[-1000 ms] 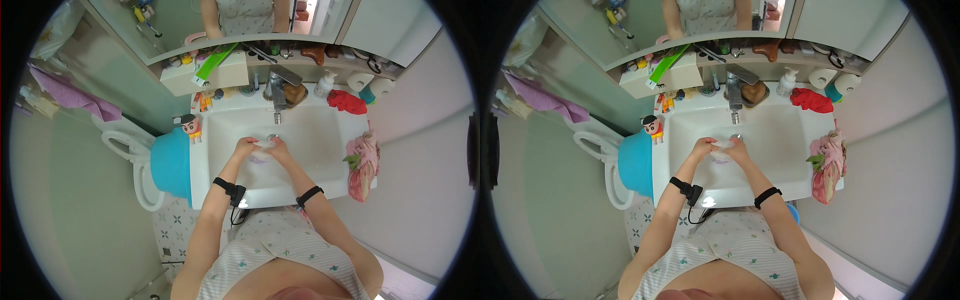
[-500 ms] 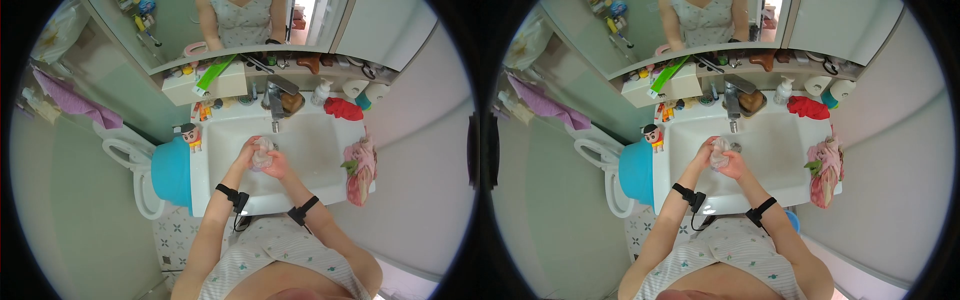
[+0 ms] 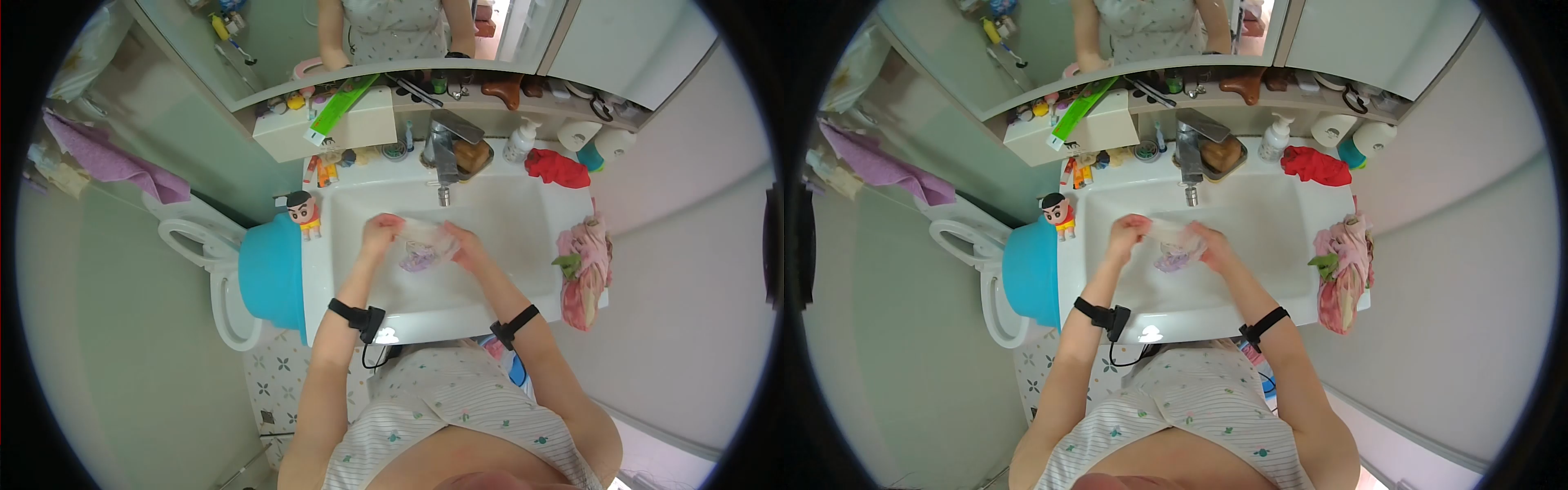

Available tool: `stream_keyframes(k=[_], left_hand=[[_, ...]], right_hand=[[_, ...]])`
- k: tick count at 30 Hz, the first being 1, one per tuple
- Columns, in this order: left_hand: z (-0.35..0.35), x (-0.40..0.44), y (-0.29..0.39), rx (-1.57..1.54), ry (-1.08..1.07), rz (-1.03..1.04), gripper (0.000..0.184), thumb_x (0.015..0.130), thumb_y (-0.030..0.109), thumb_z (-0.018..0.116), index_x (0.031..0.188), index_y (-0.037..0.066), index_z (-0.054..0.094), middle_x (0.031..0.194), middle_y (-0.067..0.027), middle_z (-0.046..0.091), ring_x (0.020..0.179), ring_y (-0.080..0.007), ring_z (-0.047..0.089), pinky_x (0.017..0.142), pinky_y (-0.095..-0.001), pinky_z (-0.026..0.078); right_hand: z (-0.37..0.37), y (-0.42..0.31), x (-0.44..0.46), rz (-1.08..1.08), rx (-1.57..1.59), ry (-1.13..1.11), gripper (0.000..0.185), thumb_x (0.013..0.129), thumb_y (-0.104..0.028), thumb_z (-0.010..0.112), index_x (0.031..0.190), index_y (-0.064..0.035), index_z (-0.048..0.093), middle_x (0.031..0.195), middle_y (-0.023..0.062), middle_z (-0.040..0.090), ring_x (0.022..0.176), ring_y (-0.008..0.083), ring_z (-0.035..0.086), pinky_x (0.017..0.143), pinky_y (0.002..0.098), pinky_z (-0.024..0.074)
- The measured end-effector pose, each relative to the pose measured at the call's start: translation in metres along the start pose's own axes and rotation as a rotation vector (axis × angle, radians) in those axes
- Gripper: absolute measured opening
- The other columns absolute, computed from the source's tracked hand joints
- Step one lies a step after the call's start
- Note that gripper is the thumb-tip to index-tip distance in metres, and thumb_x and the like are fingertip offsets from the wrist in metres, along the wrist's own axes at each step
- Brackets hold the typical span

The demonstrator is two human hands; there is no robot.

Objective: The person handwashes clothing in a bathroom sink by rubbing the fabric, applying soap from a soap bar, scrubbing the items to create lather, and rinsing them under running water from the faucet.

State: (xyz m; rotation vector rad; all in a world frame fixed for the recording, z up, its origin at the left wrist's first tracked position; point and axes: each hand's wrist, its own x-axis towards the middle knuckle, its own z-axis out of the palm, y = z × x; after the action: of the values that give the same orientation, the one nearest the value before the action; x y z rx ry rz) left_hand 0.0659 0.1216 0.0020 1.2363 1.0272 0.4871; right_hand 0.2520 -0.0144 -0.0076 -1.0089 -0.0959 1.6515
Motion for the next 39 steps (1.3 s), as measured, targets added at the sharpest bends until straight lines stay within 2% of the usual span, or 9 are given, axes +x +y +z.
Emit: stream_keyframes(k=[5,8,11,15,20,23,25,37,39], left_hand=[[-0.055,-0.013,0.002,0.029,0.195,0.09,0.01,0.076,0.012,0.064,0.085,0.009,0.061,0.074,0.0028,0.058,0.064,-0.0062,0.05,0.053,-0.021,0.039],[-0.083,-0.019,-0.012,0.346,0.208,0.116,0.017,0.075,0.015,0.066,0.088,0.007,0.06,0.078,-0.0006,0.059,0.069,-0.0103,0.054,0.058,-0.0245,0.042],[-0.093,-0.02,-0.046,0.86,0.179,0.1,0.027,0.073,0.019,0.067,0.094,0.004,0.059,0.085,-0.0077,0.061,0.078,-0.0192,0.058,0.067,-0.0307,0.046],[-0.072,-0.033,-0.052,1.263,0.192,0.203,0.038,0.071,0.025,0.069,0.102,0.006,0.059,0.103,-0.013,0.059,0.092,-0.0307,0.058,0.079,-0.0373,0.047],[-0.06,-0.028,-0.038,0.927,-0.039,0.179,0.042,0.073,0.023,0.067,0.108,0.004,0.058,0.105,-0.0149,0.06,0.095,-0.0327,0.058,0.083,-0.0369,0.046],[-0.054,-0.03,-0.029,0.766,-0.119,0.105,0.038,0.074,0.019,0.067,0.106,0.0,0.058,0.102,-0.0158,0.061,0.09,-0.0282,0.06,0.08,-0.0339,0.047],[-0.042,-0.025,-0.033,0.704,-0.115,0.072,0.036,0.075,0.016,0.067,0.105,-0.001,0.058,0.1,-0.0158,0.062,0.087,-0.0241,0.062,0.077,-0.0313,0.048],[-0.019,-0.007,-0.016,0.283,-0.265,0.112,0.012,0.085,0.015,0.058,0.088,0.003,0.057,0.081,-0.0004,0.058,0.077,-0.0087,0.054,0.072,-0.0233,0.044],[-0.02,-0.006,-0.022,-0.108,-0.291,0.127,0.014,0.089,0.017,0.053,0.091,0.003,0.053,0.084,-0.0009,0.057,0.077,-0.0085,0.052,0.073,-0.0232,0.043]], right_hand=[[-0.034,0.003,0.004,0.174,-0.331,0.367,0.039,0.079,-0.037,0.066,0.102,-0.0066,0.059,0.096,0.0052,0.06,0.083,0.017,0.059,0.068,0.0325,0.0504],[-0.023,0.012,-0.001,0.534,-0.687,-0.008,0.043,0.077,-0.041,0.066,0.101,-0.0064,0.059,0.093,0.006,0.061,0.081,0.0216,0.059,0.072,0.0383,0.0488],[-0.03,0.031,0.044,0.419,-1.595,0.095,0.046,0.076,-0.039,0.066,0.106,-0.0056,0.058,0.097,0.0118,0.06,0.087,0.0287,0.058,0.073,0.0398,0.0486],[-0.031,0.066,0.121,-0.504,-1.626,0.208,0.038,0.072,-0.032,0.066,0.098,-0.0047,0.061,0.106,0.0162,0.058,0.088,0.032,0.059,0.075,0.0377,0.048],[-0.021,0.084,0.16,-0.429,-1.909,0.142,0.036,0.068,-0.025,0.067,0.099,-0.0081,0.062,0.099,0.0158,0.06,0.084,0.0304,0.06,0.073,0.0382,0.0485],[-0.003,0.057,0.138,-0.248,-1.523,0.175,0.032,0.071,-0.021,0.066,0.1,-0.0064,0.061,0.095,0.0129,0.06,0.084,0.0241,0.059,0.068,0.0366,0.051],[0.009,0.03,0.117,-0.044,-0.744,0.033,0.02,0.075,-0.017,0.063,0.091,-0.0047,0.062,0.092,0.0081,0.06,0.086,0.0195,0.059,0.065,0.0351,0.0516],[0.006,-0.028,0.036,-0.037,-0.068,0.063,0.023,0.083,-0.018,0.056,0.098,-0.0012,0.056,0.097,0.0092,0.06,0.085,0.0185,0.057,0.079,0.0346,0.0479],[0.003,-0.021,0.033,-0.01,-0.025,0.028,0.022,0.084,-0.018,0.056,0.099,-0.0023,0.055,0.095,0.0082,0.06,0.085,0.0172,0.056,0.08,0.0339,0.0475]])
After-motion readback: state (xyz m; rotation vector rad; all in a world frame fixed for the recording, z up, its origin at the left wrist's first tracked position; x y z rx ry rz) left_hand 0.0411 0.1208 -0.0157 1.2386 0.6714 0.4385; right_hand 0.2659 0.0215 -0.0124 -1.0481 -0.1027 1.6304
